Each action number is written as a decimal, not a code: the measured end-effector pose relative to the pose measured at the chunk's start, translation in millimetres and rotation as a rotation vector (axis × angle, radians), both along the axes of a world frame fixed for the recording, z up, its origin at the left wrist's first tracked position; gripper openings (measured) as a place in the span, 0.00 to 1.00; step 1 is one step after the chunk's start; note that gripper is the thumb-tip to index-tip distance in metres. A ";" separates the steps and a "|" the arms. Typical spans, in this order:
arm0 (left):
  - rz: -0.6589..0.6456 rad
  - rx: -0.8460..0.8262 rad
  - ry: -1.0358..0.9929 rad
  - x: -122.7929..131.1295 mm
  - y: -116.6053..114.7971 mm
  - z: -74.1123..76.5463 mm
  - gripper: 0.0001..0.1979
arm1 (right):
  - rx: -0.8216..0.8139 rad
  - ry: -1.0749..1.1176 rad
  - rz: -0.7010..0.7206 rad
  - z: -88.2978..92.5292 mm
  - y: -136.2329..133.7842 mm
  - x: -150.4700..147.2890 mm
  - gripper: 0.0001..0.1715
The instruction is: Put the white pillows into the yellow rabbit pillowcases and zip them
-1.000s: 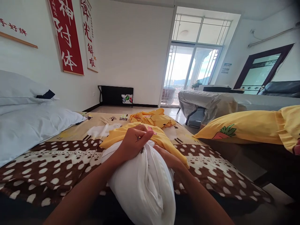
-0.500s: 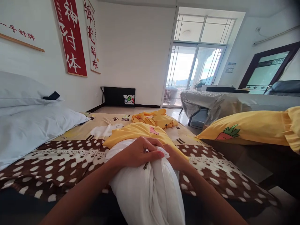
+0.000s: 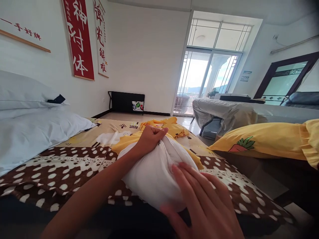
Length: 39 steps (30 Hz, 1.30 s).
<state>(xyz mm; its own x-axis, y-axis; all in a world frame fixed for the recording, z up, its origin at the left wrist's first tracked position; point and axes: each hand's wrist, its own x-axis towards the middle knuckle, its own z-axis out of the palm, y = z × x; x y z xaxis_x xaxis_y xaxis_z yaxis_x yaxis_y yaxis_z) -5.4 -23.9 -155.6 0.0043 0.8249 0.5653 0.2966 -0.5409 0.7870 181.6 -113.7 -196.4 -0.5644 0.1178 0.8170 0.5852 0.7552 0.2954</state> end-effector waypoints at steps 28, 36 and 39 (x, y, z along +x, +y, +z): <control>0.162 -0.311 -0.695 21.1 71.1 -11.4 0.18 | -0.246 0.338 -0.545 14.4 72.5 -59.9 0.40; 0.061 -0.324 -0.607 42.4 61.7 -55.7 0.20 | -0.545 0.069 -0.525 -23.4 95.4 -20.5 0.25; -0.091 -0.138 -0.383 31.9 28.7 -54.3 0.11 | -0.578 0.131 -0.407 -48.3 95.7 -5.3 0.22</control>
